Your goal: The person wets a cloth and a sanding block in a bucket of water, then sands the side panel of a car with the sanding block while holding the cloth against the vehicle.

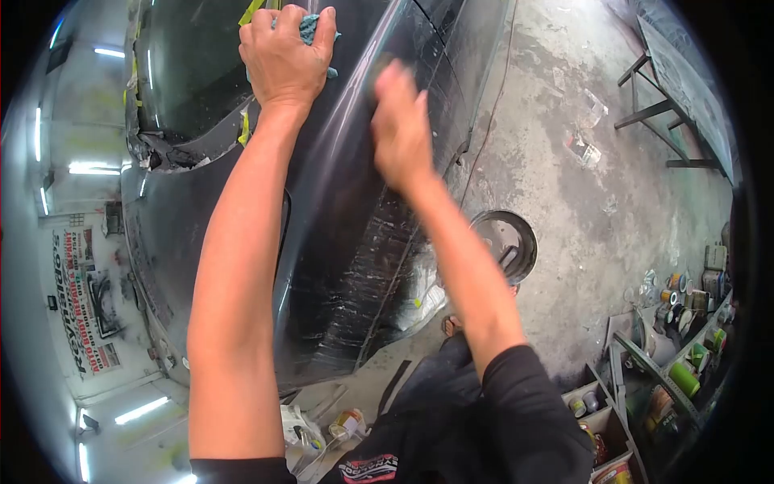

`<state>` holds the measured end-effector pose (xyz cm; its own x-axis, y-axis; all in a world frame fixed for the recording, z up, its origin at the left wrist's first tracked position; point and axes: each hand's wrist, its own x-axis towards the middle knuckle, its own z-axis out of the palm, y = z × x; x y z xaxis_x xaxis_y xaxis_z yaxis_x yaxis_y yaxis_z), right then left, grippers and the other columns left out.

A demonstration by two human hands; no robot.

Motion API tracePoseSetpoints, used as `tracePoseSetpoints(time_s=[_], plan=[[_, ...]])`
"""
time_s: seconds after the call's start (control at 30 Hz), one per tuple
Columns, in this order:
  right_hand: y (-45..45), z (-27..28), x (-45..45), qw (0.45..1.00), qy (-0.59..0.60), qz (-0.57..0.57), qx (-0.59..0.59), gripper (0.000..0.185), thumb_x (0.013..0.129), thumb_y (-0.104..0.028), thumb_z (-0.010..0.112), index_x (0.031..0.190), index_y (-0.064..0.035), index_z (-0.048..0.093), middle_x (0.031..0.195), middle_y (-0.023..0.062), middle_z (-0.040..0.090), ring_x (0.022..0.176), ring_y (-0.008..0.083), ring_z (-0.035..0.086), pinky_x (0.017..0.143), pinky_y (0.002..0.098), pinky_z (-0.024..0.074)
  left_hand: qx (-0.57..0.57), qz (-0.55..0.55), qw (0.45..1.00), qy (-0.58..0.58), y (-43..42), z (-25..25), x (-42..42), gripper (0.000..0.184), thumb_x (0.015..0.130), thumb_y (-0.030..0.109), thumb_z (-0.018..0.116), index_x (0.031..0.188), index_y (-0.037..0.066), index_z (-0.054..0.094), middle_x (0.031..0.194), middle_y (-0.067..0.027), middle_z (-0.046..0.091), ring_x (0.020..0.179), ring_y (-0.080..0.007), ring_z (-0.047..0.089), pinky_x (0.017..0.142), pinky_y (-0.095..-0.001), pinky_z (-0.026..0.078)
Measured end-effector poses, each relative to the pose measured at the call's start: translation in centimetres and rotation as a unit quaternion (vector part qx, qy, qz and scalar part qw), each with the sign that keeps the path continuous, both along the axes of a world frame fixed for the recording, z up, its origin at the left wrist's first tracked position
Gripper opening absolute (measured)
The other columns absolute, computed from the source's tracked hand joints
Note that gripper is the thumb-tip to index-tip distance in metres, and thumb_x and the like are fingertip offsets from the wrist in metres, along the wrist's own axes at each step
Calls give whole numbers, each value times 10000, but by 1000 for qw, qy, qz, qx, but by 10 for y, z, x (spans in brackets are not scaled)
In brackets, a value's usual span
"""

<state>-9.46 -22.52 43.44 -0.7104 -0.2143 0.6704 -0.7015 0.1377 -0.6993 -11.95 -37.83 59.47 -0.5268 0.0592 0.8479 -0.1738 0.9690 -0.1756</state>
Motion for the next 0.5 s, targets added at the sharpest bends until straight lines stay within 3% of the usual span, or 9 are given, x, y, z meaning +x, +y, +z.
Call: tracePoseSetpoints(time_s=[0.07, 0.13, 0.2, 0.3, 0.43, 0.5], plan=[[-8, 28, -81, 987, -137, -14, -80, 555, 1093, -257, 542, 1588, -17, 461, 1681, 250, 396, 1573, 434, 346, 1245, 662, 275, 11, -7, 1000, -7, -2, -1, -4, 305, 882, 410, 828, 870, 125, 718, 959, -90, 644, 955, -347, 616, 827, -489, 512], [-30, 30, -71, 988, -122, -87, -49, 561, 1134, -288, 456, 1615, -3, 412, 1710, 246, 346, 1588, 445, 309, 1263, 651, 245, 12, -10, 1000, -9, -1, 4, -2, 301, 882, 406, 829, 875, 127, 716, 962, -90, 643, 960, -347, 618, 831, -493, 513], [-20, 30, -2, 994, -93, -49, -22, 629, 1098, -242, 529, 1654, -11, 346, 1739, 243, 289, 1614, 446, 252, 1269, 673, 202, 15, -11, 1000, -10, 5, 5, 1, 296, 884, 400, 829, 878, 128, 712, 968, -89, 643, 953, -343, 615, 828, -493, 511], [4, 19, 97, 993, -91, 68, -5, 753, 971, -167, 700, 1654, -96, 390, 1733, 196, 338, 1601, 424, 315, 1254, 703, 213, 34, 1, 999, -23, 15, 11, 5, 308, 912, 381, 819, 894, 93, 708, 961, -119, 643, 928, -351, 619, 848, -482, 486], [7, 30, -14, 1000, 1, 21, 11, 664, 960, -154, 712, 1581, -113, 481, 1677, 176, 440, 1571, 385, 384, 1215, 719, 298, 38, -5, 999, -26, 14, 8, 5, 301, 905, 373, 823, 893, 96, 703, 963, -113, 637, 921, -348, 611, 843, -480, 488], [-15, 41, -91, 998, -37, -45, -30, 506, 1064, -197, 600, 1551, -106, 501, 1664, 164, 455, 1535, 395, 423, 1197, 718, 327, 36, -4, 999, -23, 15, 12, 5, 295, 904, 367, 823, 891, 99, 701, 961, -110, 635, 919, -347, 609, 842, -481, 489]])
